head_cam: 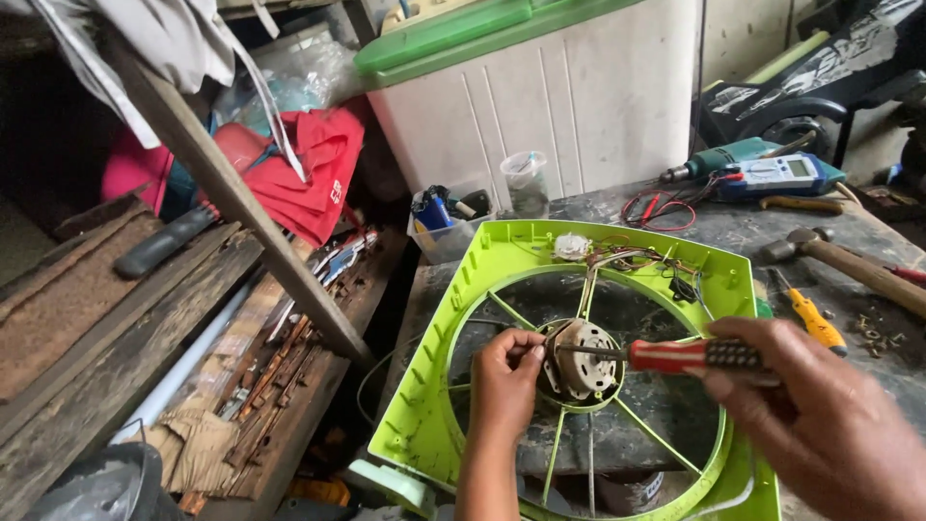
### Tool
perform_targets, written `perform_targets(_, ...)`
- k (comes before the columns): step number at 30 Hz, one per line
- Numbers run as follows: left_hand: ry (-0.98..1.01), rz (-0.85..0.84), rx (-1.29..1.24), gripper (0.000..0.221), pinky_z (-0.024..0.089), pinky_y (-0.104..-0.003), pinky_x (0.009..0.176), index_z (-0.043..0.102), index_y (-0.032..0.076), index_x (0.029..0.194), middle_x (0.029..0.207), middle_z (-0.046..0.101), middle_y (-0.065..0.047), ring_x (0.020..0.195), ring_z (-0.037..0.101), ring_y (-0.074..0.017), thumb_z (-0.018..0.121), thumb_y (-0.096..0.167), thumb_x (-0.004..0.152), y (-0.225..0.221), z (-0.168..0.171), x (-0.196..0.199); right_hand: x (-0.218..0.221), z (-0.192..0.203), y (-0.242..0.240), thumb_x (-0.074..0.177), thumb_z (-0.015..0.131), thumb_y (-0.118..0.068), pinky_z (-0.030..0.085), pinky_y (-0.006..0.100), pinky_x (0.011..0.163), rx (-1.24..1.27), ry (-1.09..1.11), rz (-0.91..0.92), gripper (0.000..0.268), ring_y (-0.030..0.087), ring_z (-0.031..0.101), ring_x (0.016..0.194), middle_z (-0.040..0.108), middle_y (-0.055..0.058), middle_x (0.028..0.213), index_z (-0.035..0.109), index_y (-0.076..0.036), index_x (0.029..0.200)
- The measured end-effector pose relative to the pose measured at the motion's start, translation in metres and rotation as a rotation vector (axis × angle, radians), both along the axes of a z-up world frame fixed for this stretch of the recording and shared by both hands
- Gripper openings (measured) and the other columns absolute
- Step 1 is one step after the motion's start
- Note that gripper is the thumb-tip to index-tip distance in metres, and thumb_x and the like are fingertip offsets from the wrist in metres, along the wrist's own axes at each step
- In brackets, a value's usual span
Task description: Disassembling and cleaning the motor components of a household appliance using a screwdriver.
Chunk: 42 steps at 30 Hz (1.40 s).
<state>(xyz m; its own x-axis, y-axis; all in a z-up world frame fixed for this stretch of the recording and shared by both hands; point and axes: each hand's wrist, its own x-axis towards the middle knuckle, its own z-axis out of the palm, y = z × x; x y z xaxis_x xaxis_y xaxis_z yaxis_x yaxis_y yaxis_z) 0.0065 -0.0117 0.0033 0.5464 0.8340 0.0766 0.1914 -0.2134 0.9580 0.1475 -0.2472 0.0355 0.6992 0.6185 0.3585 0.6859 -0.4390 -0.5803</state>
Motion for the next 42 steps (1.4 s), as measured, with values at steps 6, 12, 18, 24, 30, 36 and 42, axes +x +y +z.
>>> perform_targets(6, -0.028, -0.007, 0.025, 0.013, 0.053, -0.033, 0.074, 0.076, 0.013, 0.098, 0.09, 0.073, -0.002, 0.082, 0.064, -0.0152, 0.064, 0.009, 0.096, -0.001, 0.0, 0.0, -0.003, -0.001, 0.0, 0.076, 0.077, -0.02, 0.049, 0.031, 0.047, 0.281, -0.168, 0.184, 0.042, 0.019, 0.058, 0.054, 0.066, 0.0, 0.101, 0.069, -0.02, 0.118)
perform_targets(12, -0.016, 0.02, -0.012, 0.013, 0.051, -0.031, 0.072, 0.076, 0.014, 0.097, 0.089, 0.072, -0.001, 0.079, 0.062, -0.0133, 0.065, 0.009, 0.096, -0.007, 0.008, -0.001, -0.007, -0.008, 0.001, 0.083, 0.074, -0.015, 0.049, 0.033, 0.063, 0.268, -0.121, 0.053, 0.036, 0.019, 0.067, 0.059, 0.072, 0.003, 0.09, 0.069, -0.02, 0.118)
perform_targets(18, -0.046, 0.006, 0.032, 0.01, 0.049, -0.031, 0.068, 0.075, 0.014, 0.096, 0.086, 0.071, -0.001, 0.075, 0.06, -0.0132, 0.065, 0.011, 0.097, -0.002, 0.0, 0.001, 0.003, -0.015, 0.003, 0.079, 0.075, -0.043, 0.051, 0.033, 0.062, 0.049, -0.082, -0.121, 0.043, 0.019, 0.066, 0.052, 0.073, 0.0, 0.059, 0.07, -0.038, 0.121)
perform_targets(24, 0.025, -0.009, -0.047, 0.014, 0.054, -0.031, 0.078, 0.074, 0.016, 0.101, 0.099, 0.072, -0.001, 0.087, 0.065, -0.0142, 0.064, 0.007, 0.097, -0.006, 0.009, -0.004, -0.004, -0.009, 0.004, 0.069, 0.074, -0.056, 0.053, 0.037, 0.065, -0.031, -0.052, -0.188, 0.075, 0.025, 0.07, 0.052, 0.068, 0.007, 0.048, 0.058, -0.045, 0.142)
perform_targets(30, -0.028, -0.019, 0.017, 0.016, 0.06, -0.032, 0.082, 0.075, 0.014, 0.1, 0.096, 0.074, -0.002, 0.089, 0.068, -0.0145, 0.068, 0.003, 0.092, 0.0, 0.0, -0.002, -0.001, -0.013, 0.003, 0.074, 0.078, -0.03, 0.052, 0.035, 0.064, 0.233, -0.266, 0.085, 0.065, 0.02, 0.062, 0.047, 0.069, -0.001, 0.102, 0.062, -0.026, 0.137)
perform_targets(36, 0.003, -0.004, -0.024, 0.015, 0.06, -0.034, 0.081, 0.075, 0.014, 0.101, 0.099, 0.074, -0.003, 0.089, 0.068, -0.0154, 0.065, 0.005, 0.094, -0.005, 0.007, -0.003, 0.0, -0.011, 0.003, 0.079, 0.071, -0.017, 0.054, 0.037, 0.063, 0.271, -0.343, 0.188, 0.06, 0.024, 0.065, 0.09, 0.059, 0.009, 0.127, 0.057, -0.015, 0.138)
perform_targets(42, 0.004, -0.01, 0.016, 0.013, 0.058, -0.032, 0.078, 0.076, 0.015, 0.101, 0.096, 0.074, -0.002, 0.086, 0.066, -0.0143, 0.066, 0.008, 0.095, -0.003, 0.004, -0.003, -0.005, -0.012, 0.005, 0.083, 0.075, -0.024, 0.049, 0.036, 0.059, 0.277, -0.265, 0.059, 0.047, 0.024, 0.062, 0.057, 0.066, 0.007, 0.094, 0.067, -0.019, 0.13)
